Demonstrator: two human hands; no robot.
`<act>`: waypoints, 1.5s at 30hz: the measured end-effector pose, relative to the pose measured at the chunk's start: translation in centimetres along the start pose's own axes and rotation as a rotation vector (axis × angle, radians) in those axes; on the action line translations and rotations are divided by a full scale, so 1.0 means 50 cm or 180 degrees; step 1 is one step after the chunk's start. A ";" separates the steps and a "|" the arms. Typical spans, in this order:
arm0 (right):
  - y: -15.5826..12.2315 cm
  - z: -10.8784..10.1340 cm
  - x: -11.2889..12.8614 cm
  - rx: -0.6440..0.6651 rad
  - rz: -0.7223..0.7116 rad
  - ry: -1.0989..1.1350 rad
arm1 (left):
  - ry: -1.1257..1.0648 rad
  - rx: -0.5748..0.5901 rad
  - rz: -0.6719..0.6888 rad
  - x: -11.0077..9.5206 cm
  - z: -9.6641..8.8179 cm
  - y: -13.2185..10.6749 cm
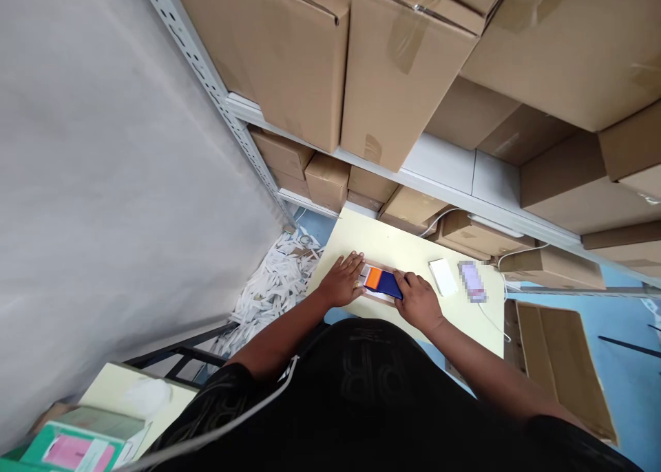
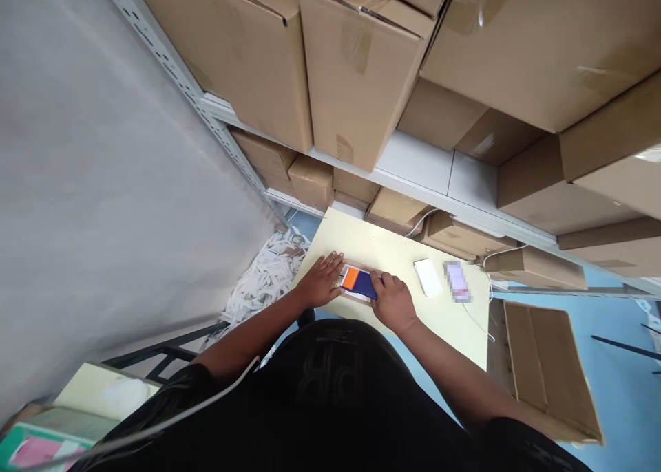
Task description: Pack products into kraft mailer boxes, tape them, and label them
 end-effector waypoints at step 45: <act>-0.099 -0.036 -0.173 0.0481 -0.0029 -0.0277 | -0.0061 0.0208 -0.2067 0.053 0.032 0.051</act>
Point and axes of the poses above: each hand's wrist, its own y-axis towards the middle knuckle, its own z-axis out of the palm, x = y × z, the point moved 5 cm from there along y, towards the middle knuckle
